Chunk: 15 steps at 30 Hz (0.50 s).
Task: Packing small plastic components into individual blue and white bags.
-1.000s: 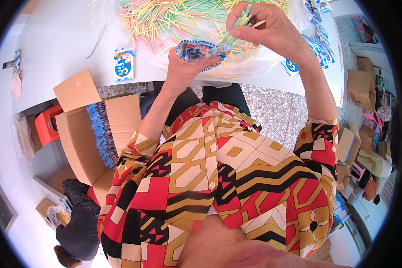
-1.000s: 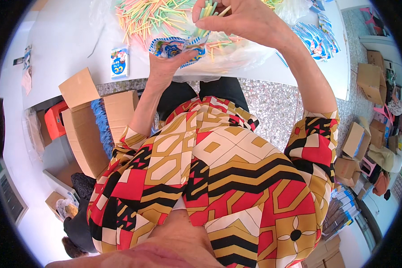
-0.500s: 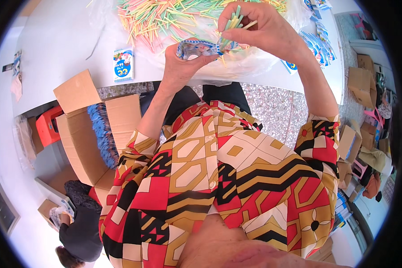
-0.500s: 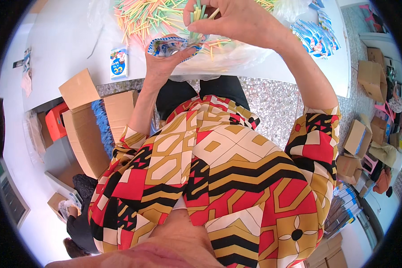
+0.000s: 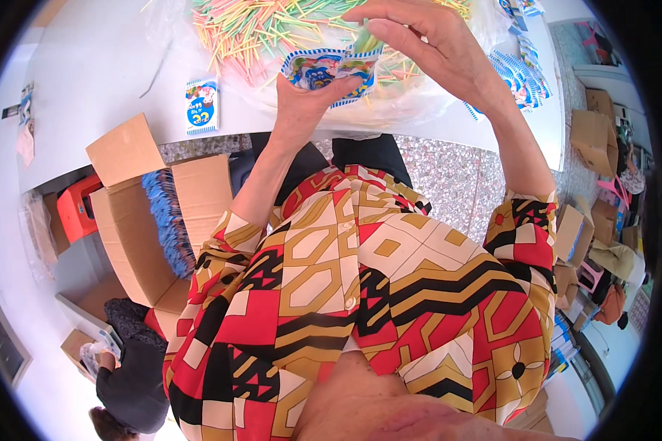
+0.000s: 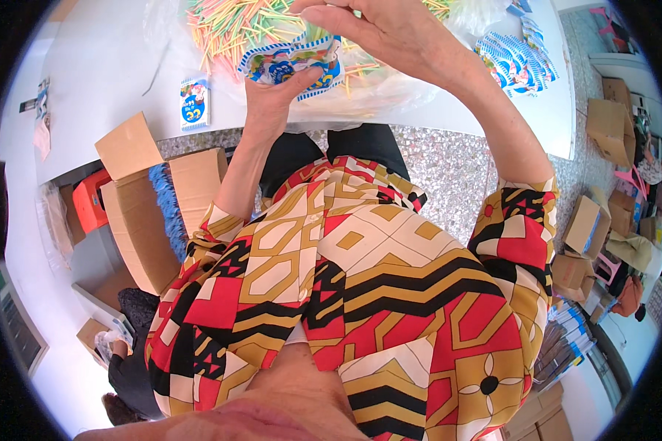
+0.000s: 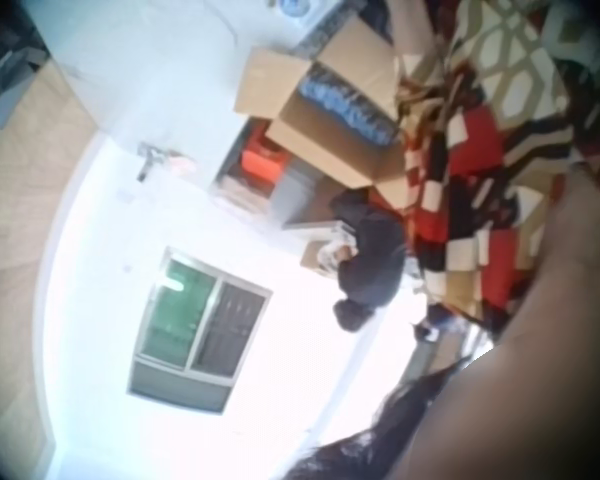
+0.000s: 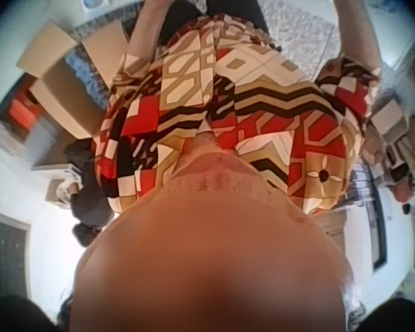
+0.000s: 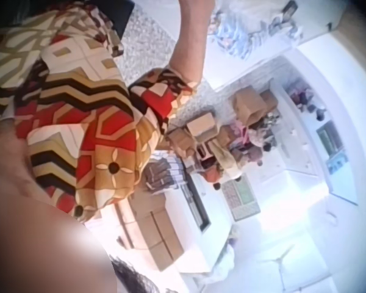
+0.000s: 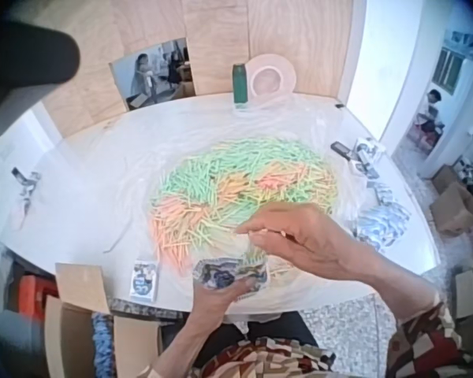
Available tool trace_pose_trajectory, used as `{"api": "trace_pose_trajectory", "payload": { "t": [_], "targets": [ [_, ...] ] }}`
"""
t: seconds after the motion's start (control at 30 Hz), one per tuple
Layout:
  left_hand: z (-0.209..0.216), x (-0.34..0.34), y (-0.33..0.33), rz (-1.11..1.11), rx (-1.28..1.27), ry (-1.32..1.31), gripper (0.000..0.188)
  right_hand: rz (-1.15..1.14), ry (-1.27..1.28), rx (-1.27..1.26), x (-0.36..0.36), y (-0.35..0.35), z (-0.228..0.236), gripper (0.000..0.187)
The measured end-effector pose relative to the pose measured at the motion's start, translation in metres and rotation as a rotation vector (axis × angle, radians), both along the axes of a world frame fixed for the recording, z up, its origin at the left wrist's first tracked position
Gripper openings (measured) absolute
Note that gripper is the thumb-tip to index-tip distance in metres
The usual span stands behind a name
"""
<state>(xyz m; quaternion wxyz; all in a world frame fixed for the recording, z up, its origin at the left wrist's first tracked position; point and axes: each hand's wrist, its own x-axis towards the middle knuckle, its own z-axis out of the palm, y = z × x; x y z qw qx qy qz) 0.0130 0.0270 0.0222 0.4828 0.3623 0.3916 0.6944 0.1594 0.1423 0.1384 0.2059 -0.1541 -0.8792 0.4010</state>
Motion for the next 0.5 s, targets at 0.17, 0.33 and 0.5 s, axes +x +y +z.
{"api": "trace_pose_trajectory", "payload": {
  "t": [0.17, 0.33, 0.5],
  "targets": [
    [0.004, -0.001, 0.001, -0.029, -0.006, -0.04, 0.037, 0.093, 0.084, 0.376, 0.0, -0.002, -0.011, 0.028],
    [0.007, 0.002, 0.002, 0.041, 0.01, -0.11, 0.033, -0.152, 0.203, -0.309, 0.008, -0.007, -0.042, 0.024],
    [0.002, 0.007, 0.001, -0.03, -0.075, 0.043, 0.031, -0.192, 0.235, -0.516, 0.037, -0.014, -0.081, 0.019]
  ]
}}
